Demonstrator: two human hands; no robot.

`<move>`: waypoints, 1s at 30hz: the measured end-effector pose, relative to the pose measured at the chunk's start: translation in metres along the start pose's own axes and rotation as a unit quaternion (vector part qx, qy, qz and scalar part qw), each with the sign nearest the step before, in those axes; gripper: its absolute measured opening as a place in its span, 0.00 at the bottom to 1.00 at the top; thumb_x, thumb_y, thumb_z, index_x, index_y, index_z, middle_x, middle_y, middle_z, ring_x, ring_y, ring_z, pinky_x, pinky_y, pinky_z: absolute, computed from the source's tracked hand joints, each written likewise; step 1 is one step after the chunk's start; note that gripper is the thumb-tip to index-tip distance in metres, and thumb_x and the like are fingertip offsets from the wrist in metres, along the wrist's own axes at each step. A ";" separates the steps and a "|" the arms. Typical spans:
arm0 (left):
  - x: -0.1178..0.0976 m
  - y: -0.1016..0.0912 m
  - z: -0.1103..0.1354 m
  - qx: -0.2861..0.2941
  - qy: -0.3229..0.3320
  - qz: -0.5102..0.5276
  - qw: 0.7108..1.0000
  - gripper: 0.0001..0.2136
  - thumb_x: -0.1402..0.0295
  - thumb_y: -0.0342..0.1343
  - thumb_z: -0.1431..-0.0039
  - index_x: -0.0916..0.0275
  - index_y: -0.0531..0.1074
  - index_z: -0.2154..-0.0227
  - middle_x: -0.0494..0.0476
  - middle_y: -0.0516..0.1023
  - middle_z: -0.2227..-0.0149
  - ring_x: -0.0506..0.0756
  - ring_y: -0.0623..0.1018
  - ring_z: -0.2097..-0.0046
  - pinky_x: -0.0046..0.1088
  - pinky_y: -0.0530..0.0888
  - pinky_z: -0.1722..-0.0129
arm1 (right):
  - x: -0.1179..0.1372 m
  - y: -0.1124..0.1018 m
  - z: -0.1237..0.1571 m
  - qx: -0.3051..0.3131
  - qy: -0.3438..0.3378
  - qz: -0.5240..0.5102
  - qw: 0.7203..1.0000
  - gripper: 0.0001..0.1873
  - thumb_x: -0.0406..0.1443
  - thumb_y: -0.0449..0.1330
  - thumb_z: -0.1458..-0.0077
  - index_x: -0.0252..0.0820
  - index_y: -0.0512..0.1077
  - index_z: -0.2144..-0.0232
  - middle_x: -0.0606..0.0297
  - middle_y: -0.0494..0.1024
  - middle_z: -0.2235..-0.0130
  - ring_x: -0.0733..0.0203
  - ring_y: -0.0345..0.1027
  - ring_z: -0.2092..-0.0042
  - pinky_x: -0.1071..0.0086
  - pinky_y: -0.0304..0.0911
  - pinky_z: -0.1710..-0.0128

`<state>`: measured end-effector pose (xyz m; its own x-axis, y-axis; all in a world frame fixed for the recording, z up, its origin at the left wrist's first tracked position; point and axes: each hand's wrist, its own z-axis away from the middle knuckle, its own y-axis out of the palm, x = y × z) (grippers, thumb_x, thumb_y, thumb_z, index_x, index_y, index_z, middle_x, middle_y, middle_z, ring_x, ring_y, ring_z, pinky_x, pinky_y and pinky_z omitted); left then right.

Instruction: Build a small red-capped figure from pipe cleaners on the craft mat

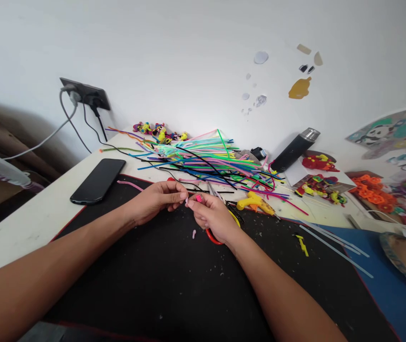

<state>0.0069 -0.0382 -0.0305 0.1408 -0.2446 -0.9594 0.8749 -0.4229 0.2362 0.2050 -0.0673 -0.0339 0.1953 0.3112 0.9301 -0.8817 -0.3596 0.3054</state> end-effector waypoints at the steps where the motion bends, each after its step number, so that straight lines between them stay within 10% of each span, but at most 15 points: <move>1: 0.000 0.000 0.000 0.000 0.001 -0.001 1.000 0.17 0.55 0.74 0.52 0.64 0.78 0.71 0.52 0.73 0.74 0.49 0.66 0.73 0.25 0.60 0.74 | 0.000 0.000 0.000 -0.003 0.001 0.001 1.000 0.21 0.48 0.72 0.50 0.42 0.68 0.68 0.81 0.54 0.81 0.74 0.41 0.81 0.74 0.37 0.81; 30: 0.000 -0.004 -0.003 -0.067 0.046 -0.073 0.994 0.15 0.56 0.69 0.46 0.63 0.74 0.73 0.47 0.69 0.78 0.48 0.64 0.75 0.26 0.59 0.74 | -0.004 0.001 0.000 -0.013 -0.012 0.067 0.998 0.20 0.50 0.68 0.46 0.42 0.70 0.67 0.80 0.55 0.80 0.73 0.44 0.81 0.73 0.40 0.81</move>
<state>0.0050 -0.0340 -0.0317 0.0436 -0.1054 -0.9935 0.9424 -0.3257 0.0759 0.2037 -0.0684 -0.0370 0.0849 0.2403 0.9670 -0.9114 -0.3735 0.1728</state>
